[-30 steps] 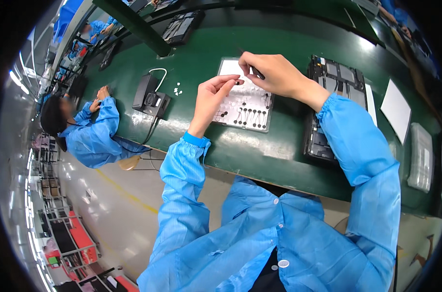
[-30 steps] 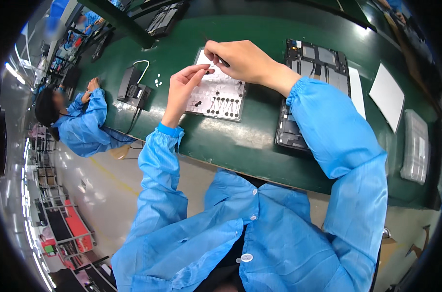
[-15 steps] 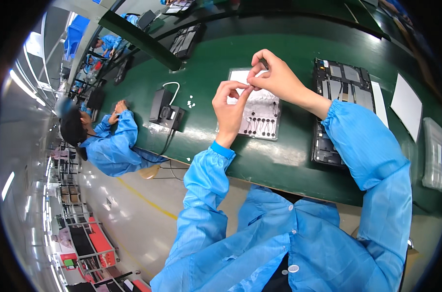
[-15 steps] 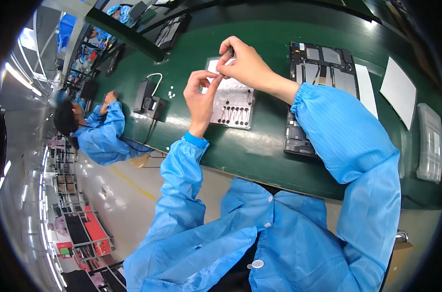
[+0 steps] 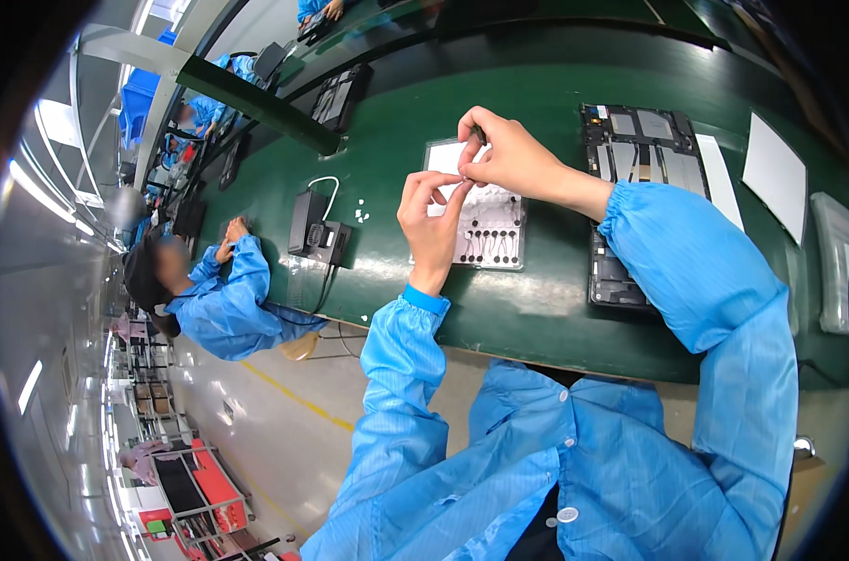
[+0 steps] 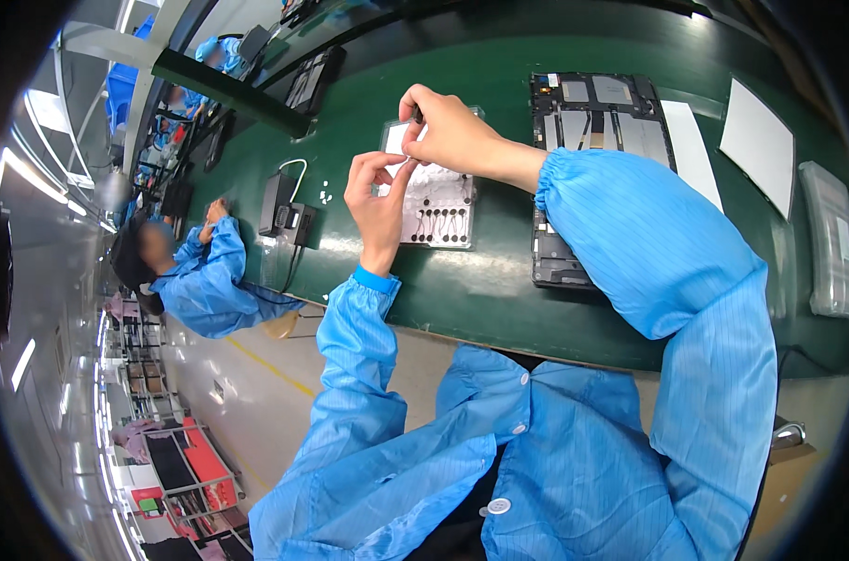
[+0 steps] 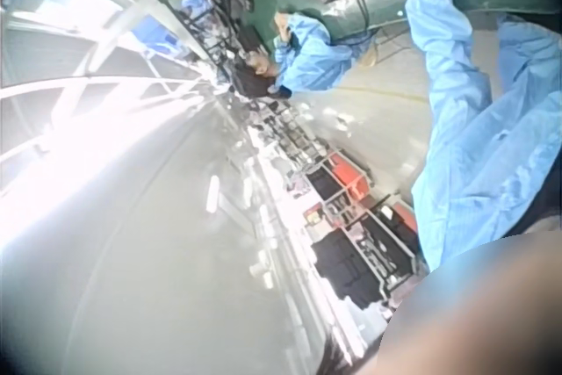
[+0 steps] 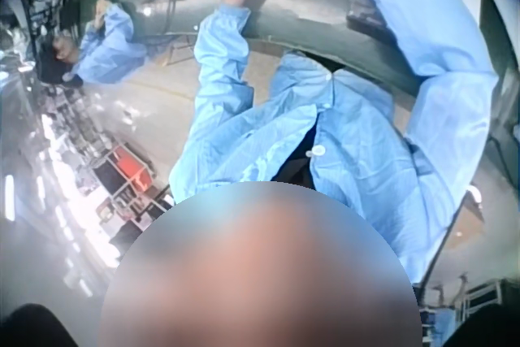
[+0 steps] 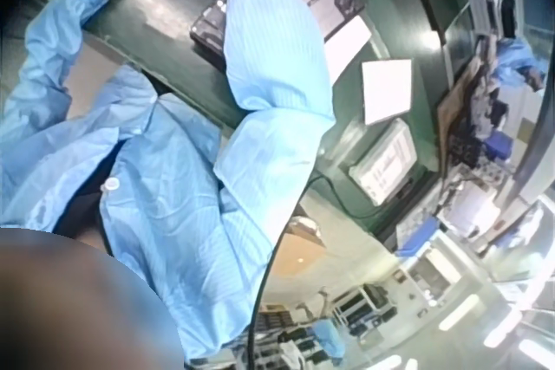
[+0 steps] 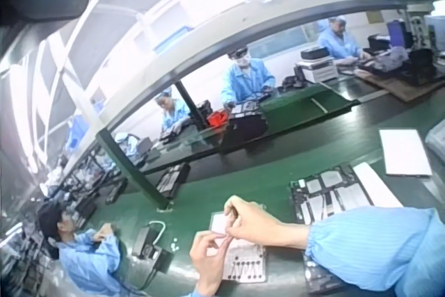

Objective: Assembling internal components and applying labels to tablet devices at a factory workbench.

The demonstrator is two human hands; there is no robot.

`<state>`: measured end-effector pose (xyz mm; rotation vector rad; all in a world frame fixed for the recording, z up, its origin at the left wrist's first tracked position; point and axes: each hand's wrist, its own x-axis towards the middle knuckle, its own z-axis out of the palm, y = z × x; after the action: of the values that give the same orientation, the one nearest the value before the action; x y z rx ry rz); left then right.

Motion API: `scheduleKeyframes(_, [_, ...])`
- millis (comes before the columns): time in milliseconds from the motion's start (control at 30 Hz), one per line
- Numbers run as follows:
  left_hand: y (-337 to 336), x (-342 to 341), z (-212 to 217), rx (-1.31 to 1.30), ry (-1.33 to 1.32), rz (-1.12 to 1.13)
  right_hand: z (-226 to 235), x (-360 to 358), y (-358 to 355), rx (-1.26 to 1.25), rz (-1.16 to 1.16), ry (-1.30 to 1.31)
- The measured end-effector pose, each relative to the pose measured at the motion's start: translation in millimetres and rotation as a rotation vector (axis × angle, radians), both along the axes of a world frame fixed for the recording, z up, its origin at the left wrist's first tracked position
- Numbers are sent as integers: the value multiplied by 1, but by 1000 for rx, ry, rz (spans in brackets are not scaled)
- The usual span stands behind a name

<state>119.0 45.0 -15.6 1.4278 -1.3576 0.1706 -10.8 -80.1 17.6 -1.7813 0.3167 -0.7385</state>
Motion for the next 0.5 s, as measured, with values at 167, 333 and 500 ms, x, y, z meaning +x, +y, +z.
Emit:
scheduleKeyframes(167, [1,-2,-2,24,-28,-20,-4,-2,0,-49,-13,2])
scheduleKeyframes(333, [3,1,-2,50,-28,-53,0,-1,3,-55,-31,18])
scheduleKeyframes(500, [2,-2,-1,91,-43,-105,-10,1,-6,-137,-55,19])
